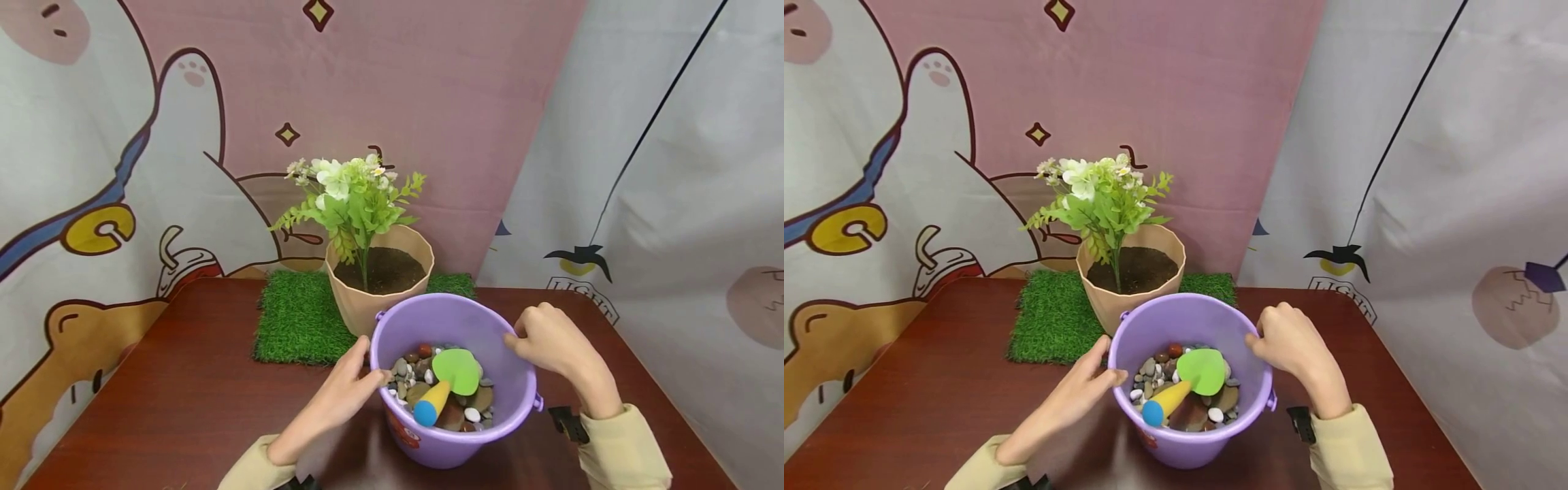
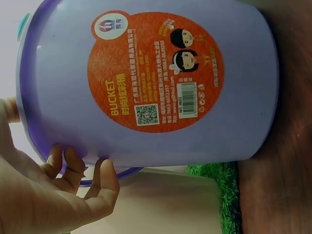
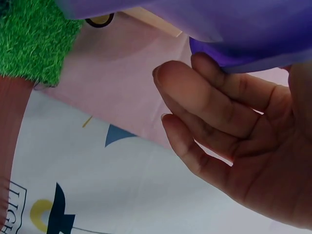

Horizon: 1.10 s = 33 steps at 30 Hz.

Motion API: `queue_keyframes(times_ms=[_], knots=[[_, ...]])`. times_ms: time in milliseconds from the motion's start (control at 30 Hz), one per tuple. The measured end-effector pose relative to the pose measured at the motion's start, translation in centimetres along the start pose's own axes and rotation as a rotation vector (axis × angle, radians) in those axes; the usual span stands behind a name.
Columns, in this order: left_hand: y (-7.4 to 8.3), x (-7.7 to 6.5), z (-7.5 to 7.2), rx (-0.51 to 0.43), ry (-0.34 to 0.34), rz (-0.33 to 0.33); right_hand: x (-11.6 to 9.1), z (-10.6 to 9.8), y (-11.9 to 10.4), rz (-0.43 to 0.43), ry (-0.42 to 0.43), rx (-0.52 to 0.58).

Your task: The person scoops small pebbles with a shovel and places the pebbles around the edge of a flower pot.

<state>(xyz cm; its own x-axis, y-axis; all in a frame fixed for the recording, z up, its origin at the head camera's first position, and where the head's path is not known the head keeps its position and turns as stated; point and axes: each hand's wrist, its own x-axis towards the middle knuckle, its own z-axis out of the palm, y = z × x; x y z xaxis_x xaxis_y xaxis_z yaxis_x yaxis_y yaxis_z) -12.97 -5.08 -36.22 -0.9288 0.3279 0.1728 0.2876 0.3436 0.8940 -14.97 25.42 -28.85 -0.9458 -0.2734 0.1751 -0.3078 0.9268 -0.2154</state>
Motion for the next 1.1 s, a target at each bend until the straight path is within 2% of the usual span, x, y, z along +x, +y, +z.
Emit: queue_keyframes(times_ms=[233, 533, 700, 1000, 1100], knots=[[-0.3, -0.7, -1.0, -0.031, -0.005, -0.031, 0.2, 0.4, -1.2, -0.02, 0.012, -0.016], [-0.8, -1.6, -2.4, -0.022, -0.032, -0.027, 0.6, 0.9, -2.6, -0.055, 0.033, -0.043], [-1.0, -2.1, -3.4, 0.001, -0.053, -0.007, 0.7, 1.2, -3.3, -0.083, 0.035, -0.051], [-1.4, -3.1, -5.5, 0.065, -0.081, 0.077, 0.8, 1.6, -4.8, -0.117, 0.033, -0.054], [-1.6, -3.4, -6.2, 0.076, -0.09, 0.076, 0.9, 1.8, -5.3, -0.128, 0.038, -0.061]])
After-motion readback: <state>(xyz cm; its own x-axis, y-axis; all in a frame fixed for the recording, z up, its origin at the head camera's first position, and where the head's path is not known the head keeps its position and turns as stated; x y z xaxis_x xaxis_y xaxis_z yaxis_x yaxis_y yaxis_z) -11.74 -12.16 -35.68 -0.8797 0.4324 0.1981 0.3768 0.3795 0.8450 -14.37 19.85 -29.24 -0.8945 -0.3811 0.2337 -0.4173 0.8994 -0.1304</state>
